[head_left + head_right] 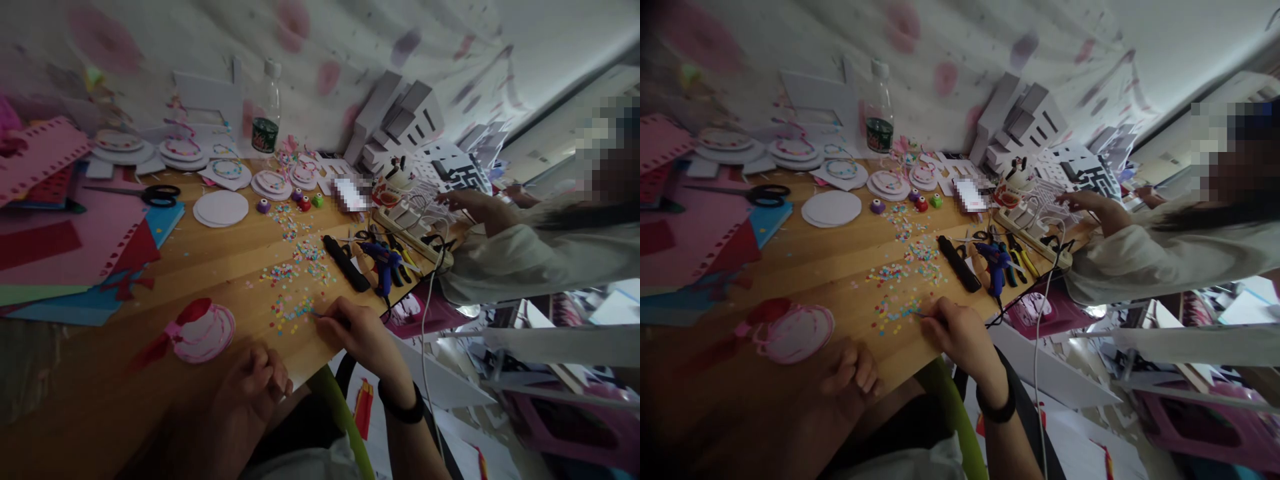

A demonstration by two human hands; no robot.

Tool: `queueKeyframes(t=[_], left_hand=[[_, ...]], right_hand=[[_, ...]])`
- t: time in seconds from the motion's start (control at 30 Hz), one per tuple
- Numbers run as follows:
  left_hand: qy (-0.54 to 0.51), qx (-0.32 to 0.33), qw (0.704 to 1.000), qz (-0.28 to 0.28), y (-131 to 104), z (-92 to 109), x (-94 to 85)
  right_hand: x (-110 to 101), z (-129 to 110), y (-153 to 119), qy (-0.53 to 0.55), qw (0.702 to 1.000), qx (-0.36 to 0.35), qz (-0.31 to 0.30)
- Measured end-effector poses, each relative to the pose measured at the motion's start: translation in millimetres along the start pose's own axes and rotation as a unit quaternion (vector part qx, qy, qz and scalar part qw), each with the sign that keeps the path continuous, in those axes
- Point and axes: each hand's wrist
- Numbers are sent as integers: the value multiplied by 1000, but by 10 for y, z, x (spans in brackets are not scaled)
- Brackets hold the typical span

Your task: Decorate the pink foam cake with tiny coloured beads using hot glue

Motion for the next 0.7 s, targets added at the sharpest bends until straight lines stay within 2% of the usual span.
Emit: queueKeyframes(t=[0.2, 0.43, 0.7], left_hand=[[14, 4, 1000, 0, -6, -17, -40], [12, 6, 1000, -4, 2, -11, -45], [9, -2, 1000, 0, 5, -14, -41]], right_hand=[[14, 82, 7, 83, 996, 19, 26], [27, 108, -14, 43, 998, 0, 53], [48, 21, -27, -7, 1000, 7, -25]])
Point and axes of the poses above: each hand's wrist, its own y-axis towards the middle knuckle, its own x-axis out of the palm, z = x × y, and after that the axes turned 13 degrees about z, right-handed
